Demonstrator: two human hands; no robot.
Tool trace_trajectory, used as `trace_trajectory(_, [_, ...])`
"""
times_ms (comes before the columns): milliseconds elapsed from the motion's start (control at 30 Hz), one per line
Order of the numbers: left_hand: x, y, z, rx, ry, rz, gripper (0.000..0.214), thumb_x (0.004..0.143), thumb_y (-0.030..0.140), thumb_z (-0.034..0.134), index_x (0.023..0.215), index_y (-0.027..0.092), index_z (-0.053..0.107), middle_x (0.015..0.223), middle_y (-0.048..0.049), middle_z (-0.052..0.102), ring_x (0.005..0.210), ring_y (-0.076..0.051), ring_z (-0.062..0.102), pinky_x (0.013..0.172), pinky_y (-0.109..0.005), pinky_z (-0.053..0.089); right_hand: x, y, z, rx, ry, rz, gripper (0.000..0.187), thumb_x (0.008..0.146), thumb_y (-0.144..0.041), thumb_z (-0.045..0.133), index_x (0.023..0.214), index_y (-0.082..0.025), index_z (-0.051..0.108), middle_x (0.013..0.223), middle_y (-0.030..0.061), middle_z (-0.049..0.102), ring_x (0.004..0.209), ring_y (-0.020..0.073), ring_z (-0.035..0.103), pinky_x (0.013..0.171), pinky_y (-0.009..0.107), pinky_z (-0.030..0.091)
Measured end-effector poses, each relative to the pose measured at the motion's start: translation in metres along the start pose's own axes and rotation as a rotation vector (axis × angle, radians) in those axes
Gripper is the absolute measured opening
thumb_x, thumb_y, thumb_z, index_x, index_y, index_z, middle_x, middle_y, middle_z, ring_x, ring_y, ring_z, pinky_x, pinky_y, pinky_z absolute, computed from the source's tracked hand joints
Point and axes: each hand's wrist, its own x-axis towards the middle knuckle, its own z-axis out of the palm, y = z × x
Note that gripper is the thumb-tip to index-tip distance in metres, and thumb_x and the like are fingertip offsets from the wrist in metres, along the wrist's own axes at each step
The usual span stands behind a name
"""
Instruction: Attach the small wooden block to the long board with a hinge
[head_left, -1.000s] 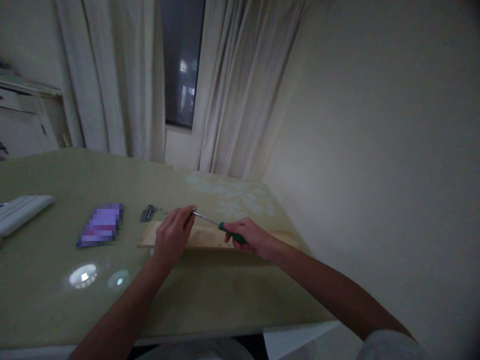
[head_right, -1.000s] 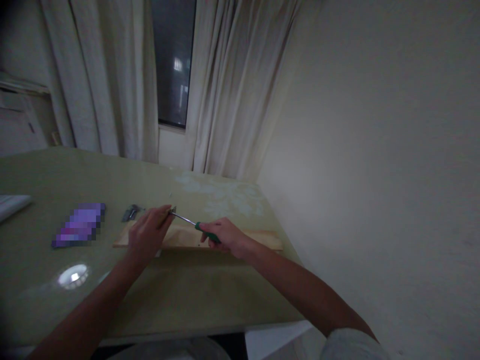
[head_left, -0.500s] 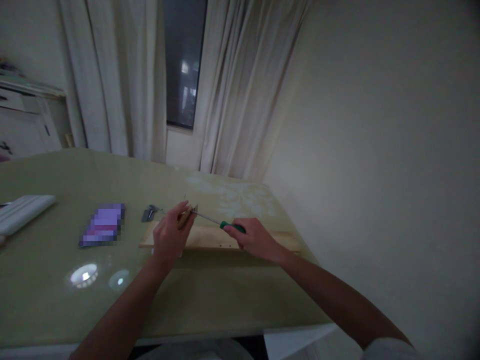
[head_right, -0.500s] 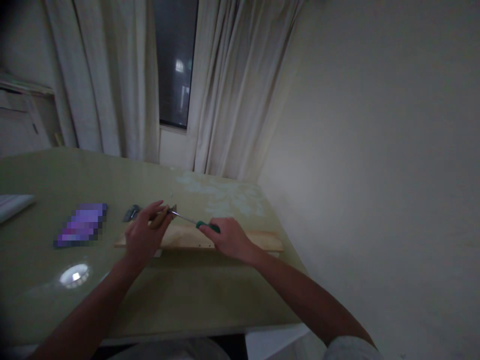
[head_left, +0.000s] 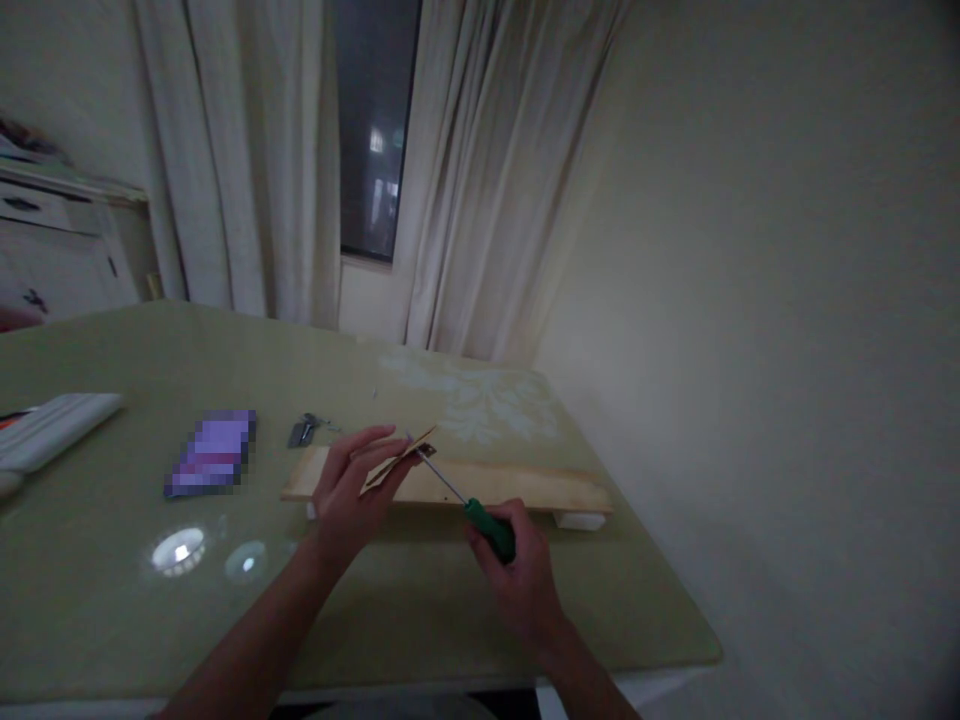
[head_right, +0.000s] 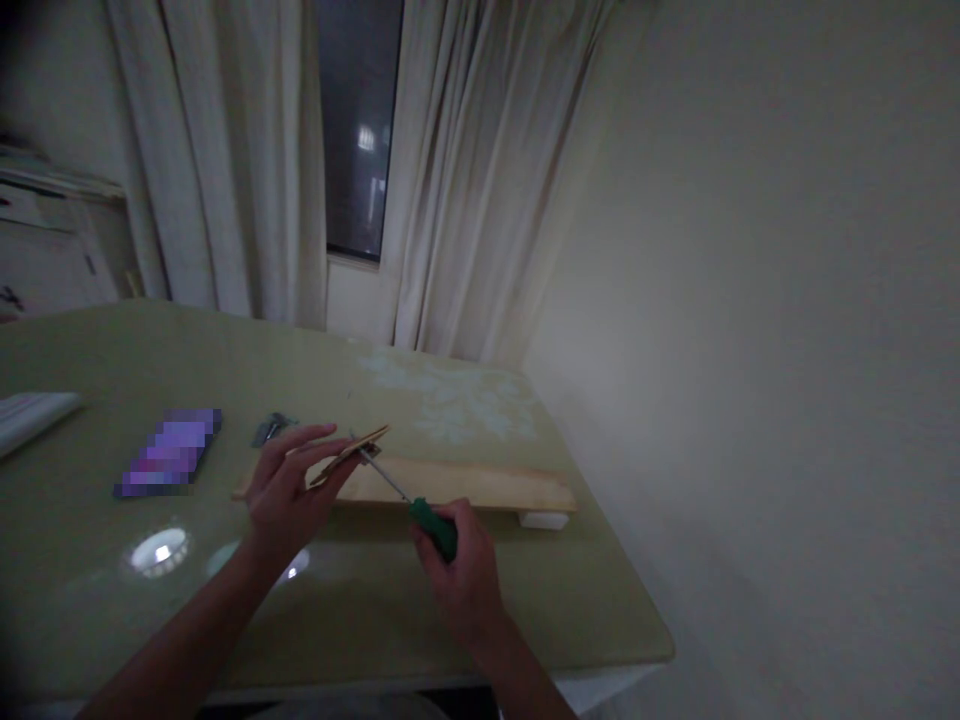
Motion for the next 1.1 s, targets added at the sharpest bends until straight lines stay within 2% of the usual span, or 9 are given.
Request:
trace_trajectory(167, [0.000, 0.004, 0.001, -0.067, -0.006, -0.020, 0.021, 0.087, 0.019, 0.085, 0.104, 0.025, 0.075, 0.097, -0.0024, 0.075, 0.085, -0.017, 0.075, 0.075, -0.032, 0.065, -0.017, 0.002, 0.018, 0.120, 0.005, 0.099, 0.030, 0.097, -0.054, 0.063, 0.096, -0.023, 0.064, 0.074, -0.0005, 0.064, 0.066, 0.0165, 0.056, 0.061, 0.028, 0.042])
trace_trajectory(300, [-0.004, 0.003, 0.002, -0.154, -0.075, -0.074, 0.013, 0.092, 0.019, 0.081, 0.102, 0.025, 0.077, 0.096, -0.0027, 0.077, 0.083, -0.016, 0.076, 0.073, -0.029, 0.065, -0.024, 0.005, 0.028, 0.223, -0.101, 0.111, 0.038, 0.103, -0.056, 0.052, 0.092, -0.023, 0.067, 0.077, 0.0013, 0.067, 0.071, 0.0180, 0.062, 0.067, 0.029, 0.045])
trace_trajectory(367, [-0.005, 0.002, 0.003, -0.207, -0.119, -0.090, 0.011, 0.094, 0.017, 0.078, 0.100, 0.025, 0.077, 0.097, -0.0033, 0.079, 0.085, -0.016, 0.077, 0.076, -0.028, 0.065, -0.026, 0.008, 0.033, 0.237, -0.084, 0.128, 0.040, 0.104, -0.057, 0.050, 0.092, -0.024, 0.067, 0.079, 0.0023, 0.068, 0.074, 0.0190, 0.063, 0.069, 0.030, 0.046])
trace_trajectory(500, [-0.008, 0.000, 0.004, -0.292, -0.192, -0.160, 0.010, 0.095, 0.014, 0.074, 0.098, 0.023, 0.076, 0.100, -0.0052, 0.081, 0.091, -0.018, 0.078, 0.082, -0.031, 0.065, -0.025, 0.015, 0.039, 0.225, 0.029, 0.188, 0.036, 0.091, -0.055, 0.071, 0.106, -0.024, 0.061, 0.090, 0.0033, 0.070, 0.081, 0.0203, 0.065, 0.073, 0.031, 0.051])
trace_trajectory(600, [-0.010, -0.003, 0.005, -0.332, -0.223, -0.229, 0.005, 0.095, 0.019, 0.075, 0.096, 0.023, 0.076, 0.099, -0.0060, 0.081, 0.091, -0.019, 0.078, 0.081, -0.033, 0.066, -0.026, 0.018, 0.040, 0.179, 0.092, 0.197, 0.036, 0.088, -0.052, 0.075, 0.102, -0.024, 0.057, 0.088, 0.0023, 0.067, 0.076, 0.0190, 0.062, 0.070, 0.030, 0.050])
trace_trajectory(733, [-0.012, -0.004, 0.008, -0.417, -0.248, -0.357, 0.002, 0.096, 0.025, 0.075, 0.096, 0.023, 0.076, 0.097, -0.0068, 0.078, 0.092, -0.021, 0.078, 0.080, -0.035, 0.067, -0.031, 0.018, 0.038, 0.164, 0.104, 0.165, 0.032, 0.095, -0.054, 0.066, 0.100, -0.023, 0.059, 0.085, 0.0022, 0.066, 0.075, 0.0187, 0.061, 0.069, 0.030, 0.048])
trace_trajectory(833, [-0.012, -0.003, 0.008, -0.491, -0.253, -0.414, 0.003, 0.096, 0.025, 0.074, 0.096, 0.023, 0.075, 0.096, -0.0065, 0.077, 0.091, -0.020, 0.077, 0.077, -0.033, 0.068, -0.033, 0.016, 0.037, 0.179, 0.042, 0.147, 0.033, 0.101, -0.056, 0.057, 0.096, -0.024, 0.062, 0.079, 0.0011, 0.064, 0.072, 0.0181, 0.059, 0.066, 0.029, 0.045])
trace_trajectory(1000, [-0.010, 0.003, 0.008, -0.578, -0.260, -0.460, 0.005, 0.095, 0.026, 0.076, 0.094, 0.021, 0.075, 0.094, -0.0063, 0.075, 0.090, -0.020, 0.076, 0.076, -0.032, 0.068, -0.033, 0.014, 0.036, 0.222, 0.021, 0.120, 0.050, 0.110, -0.052, 0.033, 0.079, -0.024, 0.059, 0.071, 0.0014, 0.059, 0.067, 0.0175, 0.057, 0.066, 0.030, 0.042])
trace_trajectory(1100, [-0.010, 0.005, 0.009, -0.618, -0.261, -0.502, 0.007, 0.093, 0.025, 0.078, 0.093, 0.020, 0.074, 0.095, -0.0065, 0.074, 0.090, -0.019, 0.076, 0.075, -0.031, 0.068, -0.034, 0.013, 0.037, 0.236, 0.051, 0.122, 0.032, 0.103, -0.054, 0.053, 0.095, -0.024, 0.061, 0.076, 0.0013, 0.064, 0.070, 0.0183, 0.061, 0.065, 0.029, 0.046])
